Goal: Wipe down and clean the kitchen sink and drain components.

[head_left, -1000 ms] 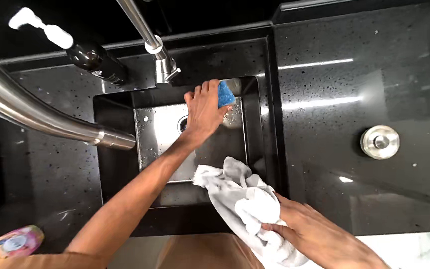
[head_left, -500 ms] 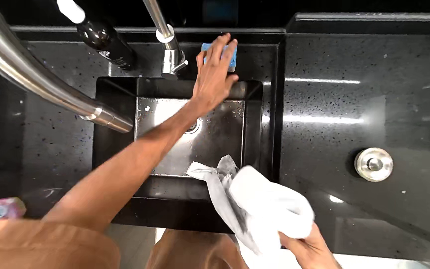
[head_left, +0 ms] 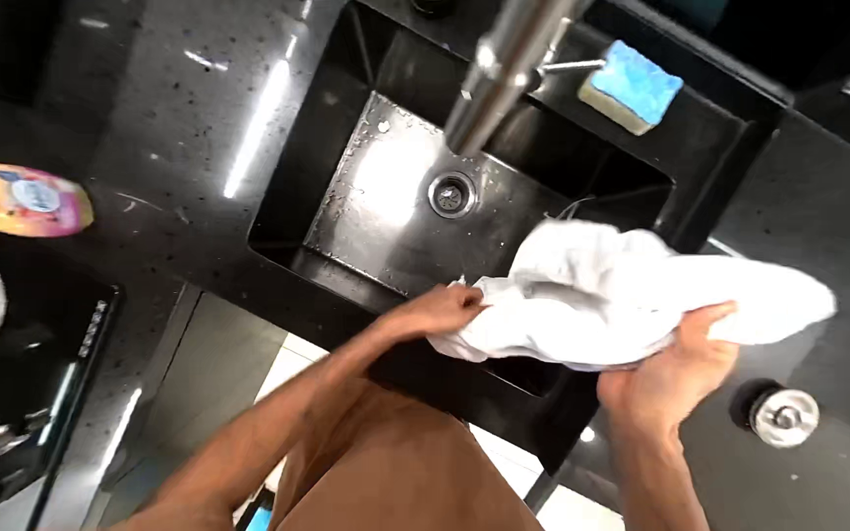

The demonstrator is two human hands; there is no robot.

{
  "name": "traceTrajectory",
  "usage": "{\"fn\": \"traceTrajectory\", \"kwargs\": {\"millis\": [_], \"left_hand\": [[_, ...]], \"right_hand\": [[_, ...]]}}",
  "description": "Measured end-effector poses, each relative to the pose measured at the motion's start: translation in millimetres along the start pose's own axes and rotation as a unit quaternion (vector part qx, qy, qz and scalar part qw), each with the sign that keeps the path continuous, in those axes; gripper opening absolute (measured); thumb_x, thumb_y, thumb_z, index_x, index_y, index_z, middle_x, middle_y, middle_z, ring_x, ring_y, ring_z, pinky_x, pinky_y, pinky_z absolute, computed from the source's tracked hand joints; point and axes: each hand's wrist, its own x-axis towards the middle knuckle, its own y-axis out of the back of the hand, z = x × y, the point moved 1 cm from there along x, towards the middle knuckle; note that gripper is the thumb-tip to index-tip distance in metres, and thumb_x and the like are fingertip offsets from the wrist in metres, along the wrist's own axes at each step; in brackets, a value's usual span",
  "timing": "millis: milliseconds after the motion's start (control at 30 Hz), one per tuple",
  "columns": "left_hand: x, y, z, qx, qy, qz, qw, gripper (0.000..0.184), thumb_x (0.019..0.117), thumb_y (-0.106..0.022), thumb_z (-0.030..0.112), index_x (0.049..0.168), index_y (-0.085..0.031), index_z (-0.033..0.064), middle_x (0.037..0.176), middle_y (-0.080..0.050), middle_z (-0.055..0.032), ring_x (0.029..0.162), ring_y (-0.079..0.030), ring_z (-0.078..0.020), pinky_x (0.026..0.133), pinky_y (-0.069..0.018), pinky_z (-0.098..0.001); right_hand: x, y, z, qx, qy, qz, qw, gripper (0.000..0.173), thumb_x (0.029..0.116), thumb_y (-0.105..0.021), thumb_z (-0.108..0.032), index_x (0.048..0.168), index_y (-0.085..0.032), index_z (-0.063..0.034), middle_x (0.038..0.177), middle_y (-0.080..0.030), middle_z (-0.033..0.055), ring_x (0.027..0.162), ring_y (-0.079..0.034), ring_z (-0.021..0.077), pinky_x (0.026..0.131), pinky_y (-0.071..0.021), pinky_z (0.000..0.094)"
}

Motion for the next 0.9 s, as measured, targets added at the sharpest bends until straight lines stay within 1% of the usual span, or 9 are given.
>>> {"fn": "traceTrajectory", "kwargs": {"millis": [67,133,200,267,333,400,467,733,900], "left_hand": [[35,47,-42,0.089,0.032,0.099,0.991,0.031,0.1009,-0.061,0.031,0.11,-0.072,0.0039,0.102,-0.071,-0.0192,0.097,-0.069,-0.0363,0.085,-0.0538,-0.0633],[71,104,-77,0.113,0.082,0.219,0.966,0.032,0.0986,-0.062,0.026,0.12,-0.069,0.0035,0.118,-0.068,-0.0227,0.109,-0.066,-0.0417,0.091,-0.0517,-0.0669],[103,158,-103,0.098,0.128,0.31,0.937,0.037,0.0991,-0.061,0.022,0.13,-0.063,0.0029,0.131,-0.062,-0.0238,0.12,-0.062,-0.0423,0.097,-0.0504,-0.0642],[128,199,-124,0.087,0.142,0.386,0.907,0.04,0.0991,-0.062,0.018,0.136,-0.059,0.0019,0.14,-0.056,-0.0241,0.127,-0.057,-0.0407,0.104,-0.0482,-0.0586],[145,226,-137,0.096,0.133,0.426,0.89,0.044,0.0971,-0.063,0.013,0.139,-0.056,0.0007,0.145,-0.053,-0.0238,0.131,-0.055,-0.038,0.108,-0.0474,-0.0524],[162,238,-148,0.129,0.121,0.422,0.889,0.044,0.0957,-0.065,0.013,0.137,-0.057,0.0004,0.145,-0.053,-0.0224,0.132,-0.055,-0.0363,0.109,-0.047,-0.0494],[181,248,-155,0.171,0.104,0.409,0.89,0.042,0.0951,-0.066,0.013,0.135,-0.059,-0.0003,0.143,-0.053,-0.0223,0.133,-0.054,-0.0363,0.11,-0.0467,-0.048],[210,248,-156,0.289,0.045,0.344,0.892,0.031,0.0867,-0.06,-0.011,0.115,-0.069,-0.0027,0.132,-0.059,-0.0209,0.124,-0.057,-0.0376,0.101,-0.0513,-0.0456],[208,247,-150,0.285,0.068,0.298,0.908,0.027,0.0921,-0.054,-0.008,0.115,-0.067,-0.0051,0.133,-0.058,-0.0233,0.125,-0.057,-0.0401,0.1,-0.0519,-0.0494]], "right_hand": [[-21,-8,27,-0.105,-0.089,-0.078,0.987,0.019,0.1097,-0.046,-0.017,0.116,-0.057,-0.0032,0.09,-0.069,-0.001,0.083,-0.071,0.0079,0.079,-0.0626,0.0307],[-48,-11,54,-0.227,-0.128,-0.173,0.95,0.019,0.1049,-0.055,-0.014,0.113,-0.062,0.0014,0.09,-0.071,0.0004,0.082,-0.071,0.0057,0.078,-0.0624,0.0282],[-80,-11,78,-0.358,-0.089,-0.252,0.895,0.021,0.0992,-0.063,-0.016,0.107,-0.069,0.0019,0.092,-0.074,0.003,0.085,-0.071,0.0063,0.081,-0.0612,0.0297],[-99,-14,96,-0.448,0.006,-0.274,0.851,0.027,0.0945,-0.066,-0.021,0.104,-0.074,0.0031,0.097,-0.075,0.013,0.091,-0.073,0.0188,0.085,-0.0596,0.0435],[-103,-18,108,-0.458,0.054,-0.245,0.853,0.028,0.0932,-0.064,-0.021,0.102,-0.074,0.0029,0.096,-0.075,0.0128,0.091,-0.073,0.0161,0.085,-0.0594,0.0389],[-104,-27,116,-0.403,0.025,-0.192,0.894,0.021,0.0953,-0.063,-0.015,0.102,-0.071,0.0031,0.093,-0.073,0.0045,0.088,-0.07,0.0025,0.084,-0.0589,0.0236],[-108,-36,126,-0.361,0.008,-0.14,0.922,0.017,0.096,-0.062,-0.011,0.102,-0.069,0.0036,0.09,-0.073,0.0002,0.085,-0.069,-0.0025,0.082,-0.0589,0.0183],[-114,-41,135,-0.378,0.064,-0.088,0.919,0.016,0.0936,-0.063,-0.01,0.096,-0.069,0.0043,0.086,-0.072,-0.0007,0.082,-0.069,-0.0038,0.079,-0.0582,0.0161],[-116,-40,136,-0.376,0.093,-0.073,0.919,0.018,0.0935,-0.064,-0.01,0.096,-0.07,0.0057,0.088,-0.072,0.0031,0.085,-0.069,-0.0002,0.082,-0.0582,0.0188]]}}
